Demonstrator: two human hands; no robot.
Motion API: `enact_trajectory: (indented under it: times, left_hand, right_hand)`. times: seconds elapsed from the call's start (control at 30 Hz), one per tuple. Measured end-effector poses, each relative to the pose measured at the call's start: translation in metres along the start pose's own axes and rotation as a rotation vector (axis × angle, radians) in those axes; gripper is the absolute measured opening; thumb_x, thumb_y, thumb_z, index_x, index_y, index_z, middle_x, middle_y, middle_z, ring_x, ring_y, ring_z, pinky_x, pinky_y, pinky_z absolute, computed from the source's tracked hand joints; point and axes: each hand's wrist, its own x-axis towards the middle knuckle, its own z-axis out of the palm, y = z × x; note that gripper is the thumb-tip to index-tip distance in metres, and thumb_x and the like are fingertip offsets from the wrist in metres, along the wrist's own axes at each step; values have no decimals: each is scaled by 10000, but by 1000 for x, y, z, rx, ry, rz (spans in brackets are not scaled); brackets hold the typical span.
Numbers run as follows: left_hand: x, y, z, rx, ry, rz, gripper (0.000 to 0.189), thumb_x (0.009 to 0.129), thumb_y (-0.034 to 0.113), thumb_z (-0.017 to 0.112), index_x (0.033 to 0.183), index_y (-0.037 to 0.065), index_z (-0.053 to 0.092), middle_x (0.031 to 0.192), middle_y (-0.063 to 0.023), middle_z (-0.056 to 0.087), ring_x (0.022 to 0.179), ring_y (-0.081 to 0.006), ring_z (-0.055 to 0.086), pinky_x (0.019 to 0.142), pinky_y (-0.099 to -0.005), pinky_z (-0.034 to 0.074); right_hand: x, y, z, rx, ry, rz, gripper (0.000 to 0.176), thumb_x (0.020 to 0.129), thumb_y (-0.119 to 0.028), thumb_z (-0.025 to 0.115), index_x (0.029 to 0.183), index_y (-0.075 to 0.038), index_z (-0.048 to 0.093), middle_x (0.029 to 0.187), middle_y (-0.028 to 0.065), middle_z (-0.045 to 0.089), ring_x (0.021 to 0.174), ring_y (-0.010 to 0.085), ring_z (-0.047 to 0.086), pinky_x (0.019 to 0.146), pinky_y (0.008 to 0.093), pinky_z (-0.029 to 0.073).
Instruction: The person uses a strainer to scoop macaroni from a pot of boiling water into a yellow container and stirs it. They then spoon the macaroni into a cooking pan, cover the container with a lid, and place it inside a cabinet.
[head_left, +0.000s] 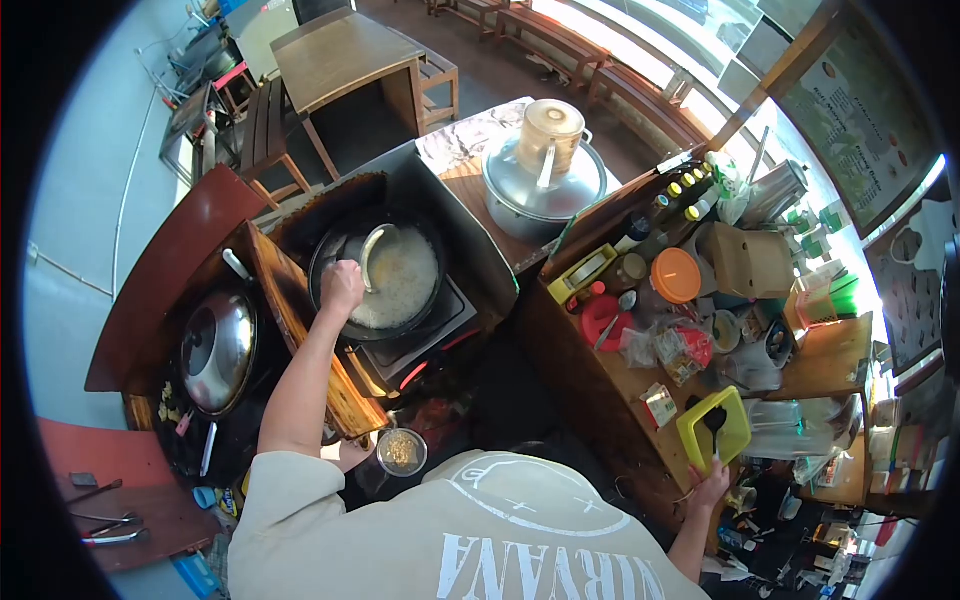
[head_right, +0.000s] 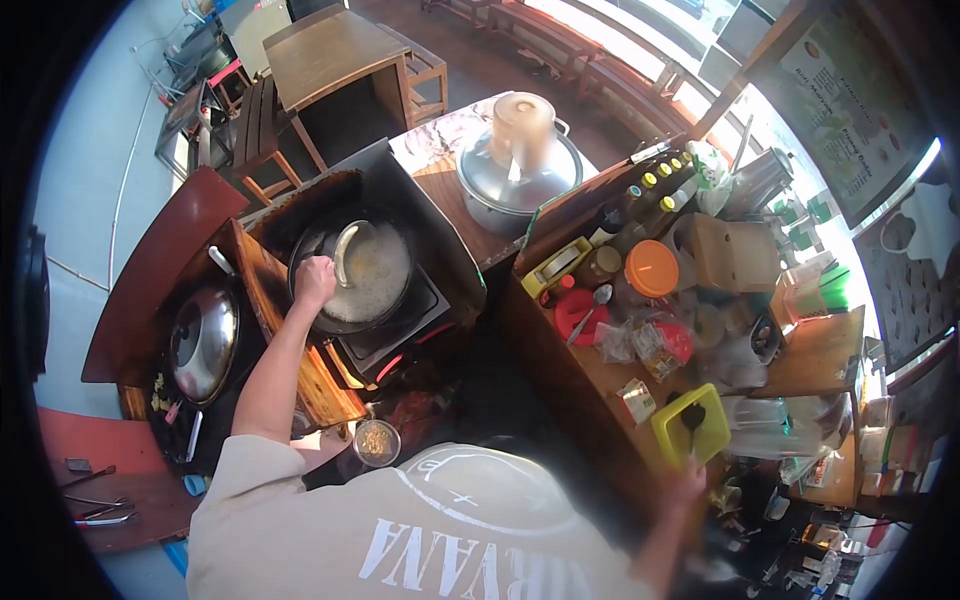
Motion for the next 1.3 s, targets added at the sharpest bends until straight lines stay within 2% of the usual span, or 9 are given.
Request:
enact_trajectory:
  times: [0.03, 0.2, 0.27, 0.5, 0.6, 0.83, 1.1, 1.23, 1.3]
  left_hand:
    - [-2, 2, -8, -4, -8, 26, 229, 880, 188, 551, 791, 18, 676, 840, -233, 666, 838, -409, 652, 770, -494, 520]
    - [14, -16, -8, 101, 59, 93, 233, 875, 168, 518, 795, 11, 670, 810, -245, 669, 784, -417, 665, 724, -497, 538]
    - [16, -19, 0, 107, 56, 102, 232, 868, 163, 515, 786, 13, 673, 799, -255, 666, 780, -414, 670, 716, -495, 544]
    - [-17, 23, 1, -78, -67, 183, 237, 880, 197, 521, 782, 32, 661, 782, -261, 650, 775, -444, 645, 716, -510, 526]
    - [-24, 19, -11, -64, -29, 197, 225, 877, 195, 525, 794, 35, 660, 784, -256, 651, 767, -448, 641, 709, -515, 523]
    - [-17, -22, -24, 286, 103, 32, 180, 815, 94, 509, 767, 13, 662, 756, -236, 667, 735, -381, 683, 672, -467, 557]
    - [-42, 12, -27, 250, 48, 9, 192, 821, 97, 500, 760, 6, 658, 743, -234, 667, 710, -407, 675, 664, -481, 556]
    - [-29, -10, -28, 348, 172, -8, 200, 836, 92, 492, 765, 3, 656, 742, -230, 669, 695, -398, 679, 656, -479, 556]
    - [-27, -19, -30, 379, 143, -22, 207, 843, 89, 485, 767, 2, 657, 742, -225, 671, 697, -397, 680, 656, -478, 556]
  right_hand:
    - [-11, -30, 19, 178, -61, 67, 295, 912, -215, 579, 1139, -36, 521, 976, 111, 629, 670, 233, 672, 555, 302, 590]
    - [-39, -122, 92, 175, -156, -3, 293, 912, -200, 585, 1117, 2, 528, 963, 116, 636, 661, 235, 675, 545, 305, 598]
    - [-42, -141, 113, 193, -295, -1, 263, 917, -183, 577, 1099, 2, 536, 938, 123, 644, 656, 240, 683, 547, 300, 600]
    - [-52, -169, 179, 166, -581, -22, 227, 923, -154, 560, 1088, 3, 561, 956, 116, 670, 704, 207, 694, 568, 311, 612]
    - [-49, -170, 197, 128, -687, -23, 230, 915, -139, 570, 1093, 6, 567, 961, 108, 665, 732, 203, 691, 568, 326, 615]
    - [-41, -179, 226, 98, -914, 38, 233, 883, -84, 606, 1087, 26, 580, 930, 96, 667, 682, 178, 676, 556, 323, 606]
    - [-25, -189, 245, 7, -997, 77, 231, 890, -21, 585, 1117, 24, 587, 995, 103, 666, 804, 173, 677, 646, 314, 605]
    - [-8, -190, 250, -16, -1022, 73, 240, 889, -21, 589, 1125, 25, 585, 989, 102, 667, 804, 171, 679, 644, 312, 606]
    - [5, -185, 252, -51, -1073, 46, 252, 890, -24, 596, 1135, 30, 578, 987, 102, 668, 800, 172, 683, 641, 310, 608]
